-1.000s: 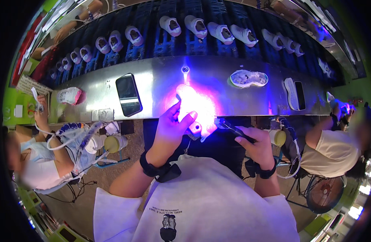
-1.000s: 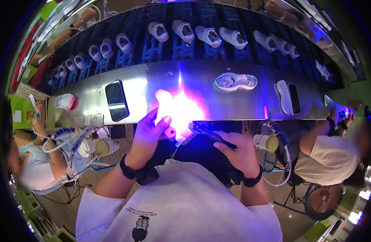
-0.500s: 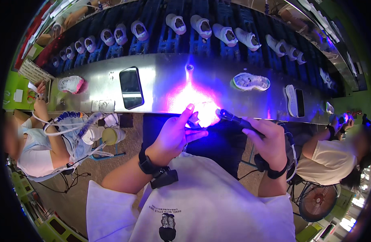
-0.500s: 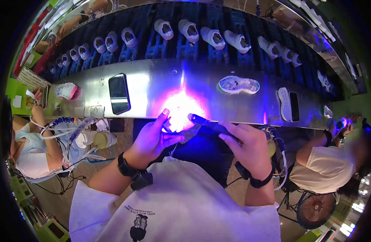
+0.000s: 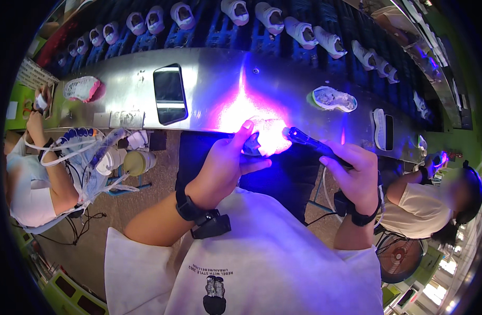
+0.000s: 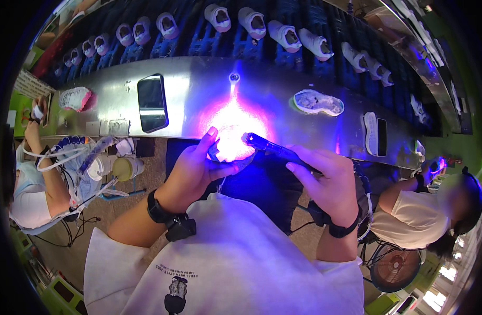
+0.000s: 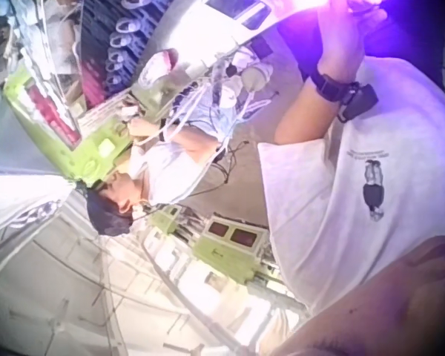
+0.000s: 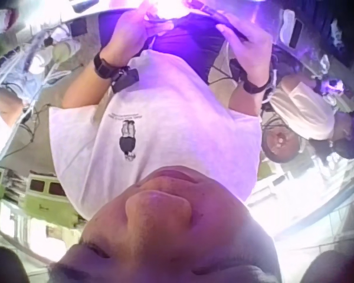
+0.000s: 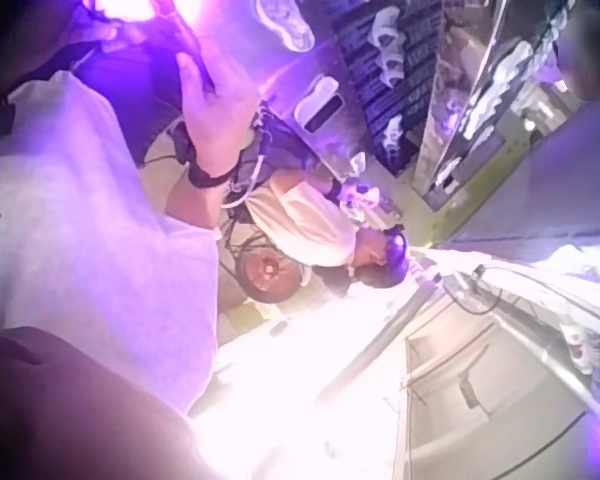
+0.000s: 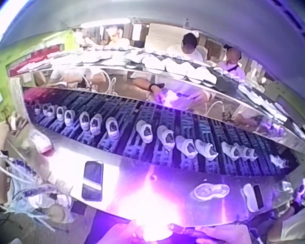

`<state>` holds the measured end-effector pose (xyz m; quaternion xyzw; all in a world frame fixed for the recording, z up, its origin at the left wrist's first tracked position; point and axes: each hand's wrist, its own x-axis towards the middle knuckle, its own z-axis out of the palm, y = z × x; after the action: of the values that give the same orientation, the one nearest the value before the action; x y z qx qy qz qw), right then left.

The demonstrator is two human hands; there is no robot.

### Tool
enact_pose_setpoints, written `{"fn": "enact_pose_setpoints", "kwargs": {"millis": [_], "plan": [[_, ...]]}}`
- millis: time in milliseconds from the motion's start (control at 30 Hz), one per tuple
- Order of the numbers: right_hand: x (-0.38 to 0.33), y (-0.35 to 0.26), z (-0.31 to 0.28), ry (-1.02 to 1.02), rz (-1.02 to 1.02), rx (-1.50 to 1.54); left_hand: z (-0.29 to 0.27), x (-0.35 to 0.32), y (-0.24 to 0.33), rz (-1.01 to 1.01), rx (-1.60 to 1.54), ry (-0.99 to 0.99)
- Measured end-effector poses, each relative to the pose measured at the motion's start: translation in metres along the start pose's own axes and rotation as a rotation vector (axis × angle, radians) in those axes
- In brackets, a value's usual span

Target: Cleaning or treating shoe soles on a manufacturing line using a specialty handheld nozzle.

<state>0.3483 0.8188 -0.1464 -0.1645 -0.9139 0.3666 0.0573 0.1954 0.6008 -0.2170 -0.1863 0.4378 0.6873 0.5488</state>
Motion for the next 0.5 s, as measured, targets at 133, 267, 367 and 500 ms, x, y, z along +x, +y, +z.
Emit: {"fn": "enact_pose_setpoints", "kwargs": {"millis": [133, 267, 367, 500], "plan": [[0.007, -0.001, 0.004, -0.023, 0.0, -0.004, -0.008, 0.001, 0.004, -0.088, -0.088, -0.037], [0.007, 0.004, 0.008, -0.049, 0.033, -0.029, -0.007, -0.004, 0.004, -0.175, -0.192, -0.069], [0.003, 0.013, 0.013, 0.004, 0.001, 0.045, -0.014, 0.004, -0.008, -0.251, -0.329, -0.121], [-0.004, 0.026, 0.02, 0.038, 0.016, 0.178, -0.014, 0.007, -0.012, -0.478, -0.587, -0.252]]}}
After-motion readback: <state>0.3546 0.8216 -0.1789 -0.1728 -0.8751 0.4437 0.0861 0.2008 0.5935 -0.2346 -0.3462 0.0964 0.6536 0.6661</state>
